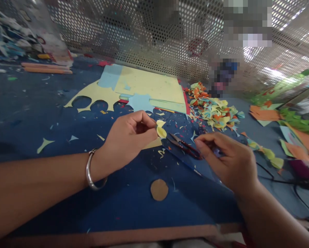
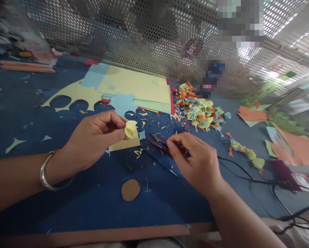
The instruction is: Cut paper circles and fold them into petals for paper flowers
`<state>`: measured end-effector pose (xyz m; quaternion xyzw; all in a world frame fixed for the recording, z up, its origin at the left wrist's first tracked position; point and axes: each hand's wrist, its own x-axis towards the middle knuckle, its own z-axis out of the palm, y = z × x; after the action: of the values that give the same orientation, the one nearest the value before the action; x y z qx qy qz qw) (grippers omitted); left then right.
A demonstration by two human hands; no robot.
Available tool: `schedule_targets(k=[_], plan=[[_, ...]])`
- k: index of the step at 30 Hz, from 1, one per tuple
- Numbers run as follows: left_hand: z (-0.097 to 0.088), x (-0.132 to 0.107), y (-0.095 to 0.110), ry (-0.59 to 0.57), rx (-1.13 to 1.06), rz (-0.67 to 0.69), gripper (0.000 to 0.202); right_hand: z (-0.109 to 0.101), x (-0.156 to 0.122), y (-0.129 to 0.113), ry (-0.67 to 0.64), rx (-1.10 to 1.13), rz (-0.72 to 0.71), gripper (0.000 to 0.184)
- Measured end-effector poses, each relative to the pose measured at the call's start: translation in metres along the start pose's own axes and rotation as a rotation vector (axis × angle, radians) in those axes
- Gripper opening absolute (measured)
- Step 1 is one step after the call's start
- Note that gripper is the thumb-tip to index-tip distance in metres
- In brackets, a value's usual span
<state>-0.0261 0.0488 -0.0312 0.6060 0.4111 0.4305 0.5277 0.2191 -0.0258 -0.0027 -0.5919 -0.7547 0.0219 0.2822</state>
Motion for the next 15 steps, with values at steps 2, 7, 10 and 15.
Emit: schedule_targets(k=[2,7,10,15], plan=[[-0.001,0.002,-0.003,0.028,-0.002,0.006,0.014,-0.005,0.0,0.009,-0.033,-0.049,0.004,0.009],[0.001,0.003,-0.004,-0.051,-0.026,-0.026,0.013,-0.02,-0.009,0.035,-0.182,-0.21,0.016,0.013],[0.002,0.004,-0.002,-0.084,-0.016,-0.037,0.014,-0.028,-0.017,0.049,-0.165,-0.317,0.017,0.016],[0.0,0.006,-0.006,-0.117,0.021,-0.041,0.013,-0.033,-0.022,0.069,-0.238,-0.37,-0.026,0.03]])
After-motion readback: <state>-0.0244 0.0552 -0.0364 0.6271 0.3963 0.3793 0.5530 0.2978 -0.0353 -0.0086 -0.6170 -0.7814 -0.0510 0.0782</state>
